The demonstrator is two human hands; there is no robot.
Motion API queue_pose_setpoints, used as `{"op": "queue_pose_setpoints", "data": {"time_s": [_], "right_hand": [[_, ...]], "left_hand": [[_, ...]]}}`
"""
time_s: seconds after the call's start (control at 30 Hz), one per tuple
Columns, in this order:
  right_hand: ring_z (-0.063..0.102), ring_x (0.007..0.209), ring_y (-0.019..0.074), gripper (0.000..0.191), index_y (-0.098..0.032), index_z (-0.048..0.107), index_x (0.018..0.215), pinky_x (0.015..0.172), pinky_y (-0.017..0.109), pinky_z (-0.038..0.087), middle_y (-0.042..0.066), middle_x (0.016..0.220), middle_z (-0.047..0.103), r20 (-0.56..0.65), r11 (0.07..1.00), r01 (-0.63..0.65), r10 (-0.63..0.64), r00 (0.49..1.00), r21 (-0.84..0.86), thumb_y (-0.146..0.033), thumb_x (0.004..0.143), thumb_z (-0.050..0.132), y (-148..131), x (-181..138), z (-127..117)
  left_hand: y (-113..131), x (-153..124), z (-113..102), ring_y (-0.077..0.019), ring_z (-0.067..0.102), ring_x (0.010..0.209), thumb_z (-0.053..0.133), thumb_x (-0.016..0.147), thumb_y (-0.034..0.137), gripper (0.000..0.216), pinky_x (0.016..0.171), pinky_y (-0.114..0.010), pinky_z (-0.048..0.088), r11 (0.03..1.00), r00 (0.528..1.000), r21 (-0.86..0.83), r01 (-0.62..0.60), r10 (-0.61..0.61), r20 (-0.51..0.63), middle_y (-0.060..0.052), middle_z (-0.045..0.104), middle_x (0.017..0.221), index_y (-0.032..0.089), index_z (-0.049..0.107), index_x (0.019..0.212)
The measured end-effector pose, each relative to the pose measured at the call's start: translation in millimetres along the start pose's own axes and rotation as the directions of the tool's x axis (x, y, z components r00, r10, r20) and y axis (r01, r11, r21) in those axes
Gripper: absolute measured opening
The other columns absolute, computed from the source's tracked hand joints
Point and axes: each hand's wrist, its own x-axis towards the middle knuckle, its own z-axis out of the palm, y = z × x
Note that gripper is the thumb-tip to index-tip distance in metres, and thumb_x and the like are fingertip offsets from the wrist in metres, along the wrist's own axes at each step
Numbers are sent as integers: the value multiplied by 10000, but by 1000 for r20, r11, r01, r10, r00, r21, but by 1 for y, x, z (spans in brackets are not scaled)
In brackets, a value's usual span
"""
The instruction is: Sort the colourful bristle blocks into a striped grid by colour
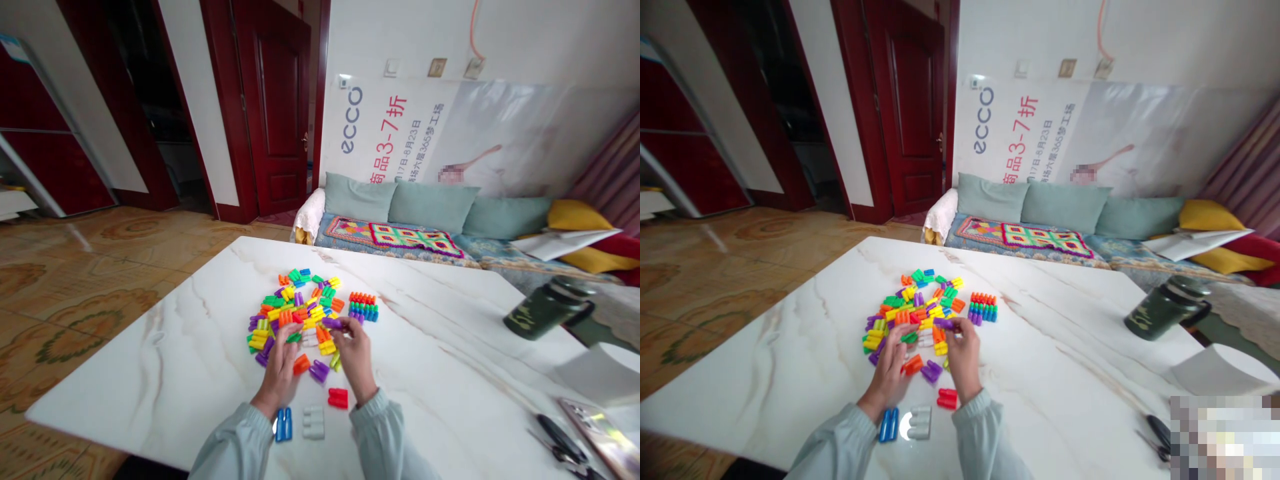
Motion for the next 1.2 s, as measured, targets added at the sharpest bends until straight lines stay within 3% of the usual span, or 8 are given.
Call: {"op": "queue_pose_setpoints", "data": {"time_s": [0.07, 0.13, 0.2, 0.3, 0.43, 0.6, 0.87, 1.2], "right_hand": [[627, 815, 192, 210, -188, 662, 954, 652, 287, 511, 77, 956, 659, -138, 965, 150, -181, 974, -213, -296, 833, 529, 6, 17, -37], [612, 846, 199, 275, -186, 683, 1004, 664, 293, 494, 88, 990, 636, -200, 882, 181, -291, 936, -436, -287, 890, 453, 18, 28, -68], [616, 864, 198, 303, -195, 703, 1017, 666, 283, 468, 84, 994, 630, -150, 769, 124, -275, 950, -627, -227, 901, 425, 33, 31, -89], [626, 817, 177, 337, -206, 707, 1055, 612, 261, 424, 80, 1019, 638, -67, 636, 35, -135, 989, -771, -154, 898, 413, 55, 27, -100], [637, 814, 187, 344, -177, 636, 1175, 658, 285, 443, 106, 1133, 643, -127, 673, -10, -125, 984, -740, -220, 890, 448, 74, 24, -94], [633, 778, 209, 296, -164, 673, 1008, 736, 328, 478, 100, 964, 694, -152, 788, 14, -137, 979, -615, -276, 817, 477, 85, 36, -89], [640, 763, 223, 323, -149, 649, 1034, 716, 344, 488, 109, 911, 702, -200, 819, 10, -152, 968, -574, -289, 818, 453, 89, 49, -84], [612, 903, 248, 338, -152, 679, 986, 842, 386, 490, 129, 964, 644, -195, 834, 78, -218, 956, -546, -303, 854, 408, 92, 48, -81]], "left_hand": [[-2, 1, 0, -273, 562, 1215, 406, 983, 505, 445, 976, -433, 488, 1000, 1000, -17, 3, -4, -1, -156, 578, 1290, 207, 453, 1310], [-4, 2, 0, -270, 591, 1169, 420, 975, 515, 453, 937, -426, 507, 1000, 1000, -23, 17, -17, -8, -152, 601, 1244, 209, 448, 1308], [-5, 2, 0, -268, 597, 1156, 422, 972, 520, 467, 921, -425, 515, 999, 999, -22, 27, -28, -16, -155, 604, 1230, 208, 437, 1319], [-5, 2, 0, -270, 599, 1148, 434, 965, 524, 471, 886, -416, 534, 999, 999, -30, 43, -44, -15, -158, 605, 1221, 207, 435, 1314], [-1, 2, 0, -267, 613, 1118, 447, 957, 529, 463, 840, -399, 554, 997, 998, -36, 63, -64, -20, -151, 618, 1191, 208, 443, 1291], [-1, 3, -1, -270, 617, 1112, 452, 956, 527, 465, 878, -418, 534, 999, 999, -8, 39, -39, -29, -146, 637, 1171, 212, 450, 1298], [-6, 3, -1, -263, 616, 1113, 437, 959, 546, 497, 908, -415, 503, 1000, 999, 8, 28, -28, -38, -141, 642, 1165, 206, 432, 1321], [-3, 3, -1, -270, 631, 1099, 454, 953, 546, 487, 902, -430, 515, 1000, 999, -3, 30, -30, -45, -142, 655, 1144, 201, 465, 1296]]}}
